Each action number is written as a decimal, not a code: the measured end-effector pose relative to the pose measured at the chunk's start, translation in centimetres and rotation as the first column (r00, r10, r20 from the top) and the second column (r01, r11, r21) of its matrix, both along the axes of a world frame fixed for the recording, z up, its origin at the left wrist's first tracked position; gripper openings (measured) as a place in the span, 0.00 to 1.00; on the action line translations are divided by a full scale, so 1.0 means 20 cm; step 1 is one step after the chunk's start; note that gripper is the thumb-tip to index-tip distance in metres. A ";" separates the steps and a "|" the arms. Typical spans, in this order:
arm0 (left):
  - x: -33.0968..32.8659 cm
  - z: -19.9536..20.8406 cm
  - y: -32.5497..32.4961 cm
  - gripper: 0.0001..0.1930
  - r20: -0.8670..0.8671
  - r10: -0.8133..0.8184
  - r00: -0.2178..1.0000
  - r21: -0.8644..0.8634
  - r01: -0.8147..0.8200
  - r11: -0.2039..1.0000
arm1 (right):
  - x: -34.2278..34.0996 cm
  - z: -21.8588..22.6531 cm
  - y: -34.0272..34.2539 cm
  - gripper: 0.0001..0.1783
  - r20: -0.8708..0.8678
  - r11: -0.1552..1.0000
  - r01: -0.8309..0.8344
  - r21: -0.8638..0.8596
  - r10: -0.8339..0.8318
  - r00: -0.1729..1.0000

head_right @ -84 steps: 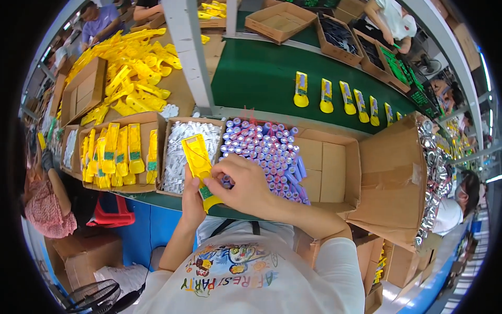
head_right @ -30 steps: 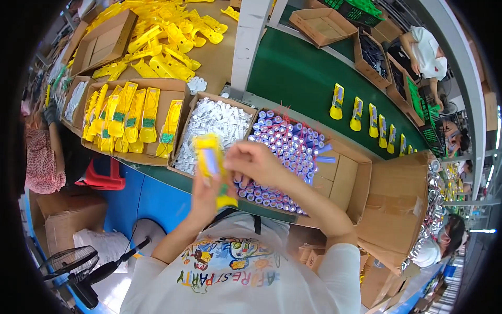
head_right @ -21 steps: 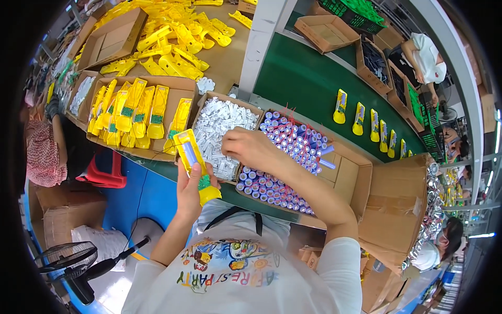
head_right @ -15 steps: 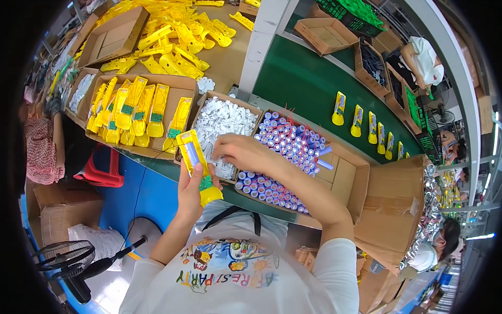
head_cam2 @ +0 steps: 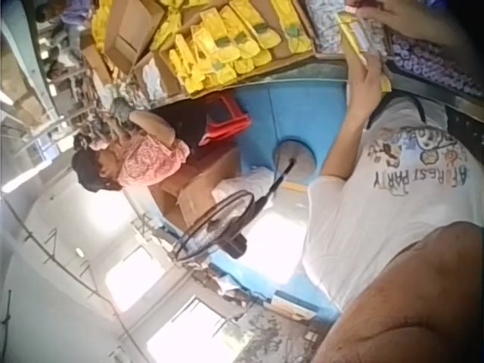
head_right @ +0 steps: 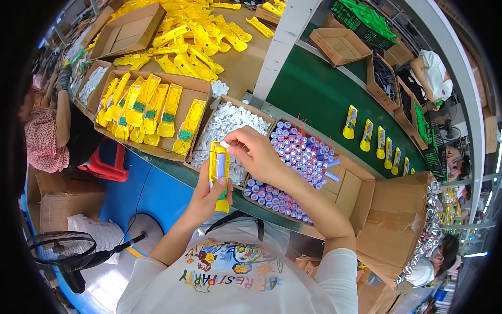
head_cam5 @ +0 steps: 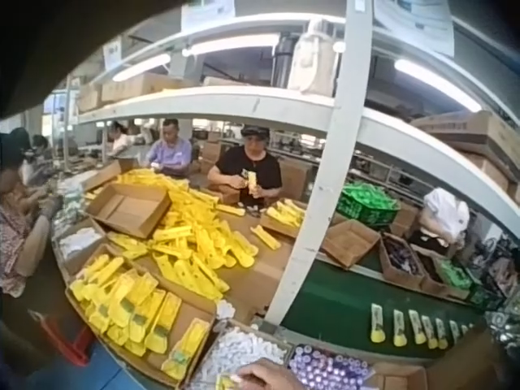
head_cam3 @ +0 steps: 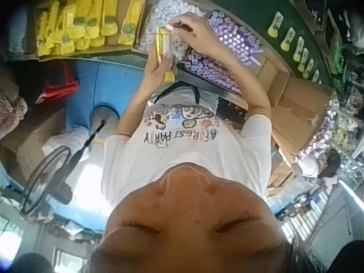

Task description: Assembling yellow flashlights by inserting batteries and internal components.

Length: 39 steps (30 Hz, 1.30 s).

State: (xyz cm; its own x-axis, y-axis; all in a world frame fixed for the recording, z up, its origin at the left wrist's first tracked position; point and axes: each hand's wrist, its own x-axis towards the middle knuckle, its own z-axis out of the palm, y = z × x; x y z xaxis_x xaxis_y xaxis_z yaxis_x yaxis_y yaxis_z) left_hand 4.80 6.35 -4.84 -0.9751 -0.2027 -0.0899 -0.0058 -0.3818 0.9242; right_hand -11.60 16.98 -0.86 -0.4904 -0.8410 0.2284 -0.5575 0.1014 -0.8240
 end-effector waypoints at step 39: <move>-0.34 0.30 -0.14 0.20 0.225 0.137 0.965 0.277 -0.198 0.940 | -0.14 0.13 0.11 0.25 -0.748 0.943 -0.317 -0.101 0.138 0.649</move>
State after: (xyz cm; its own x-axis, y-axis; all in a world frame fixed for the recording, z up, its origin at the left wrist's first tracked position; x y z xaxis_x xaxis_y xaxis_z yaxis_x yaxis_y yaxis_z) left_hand -2.00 3.48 1.15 -0.8847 -0.2962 -0.3599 -0.0908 -0.6477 0.7565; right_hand -14.40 19.24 1.66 0.1065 -0.7917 0.6015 -0.9638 -0.2310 -0.1335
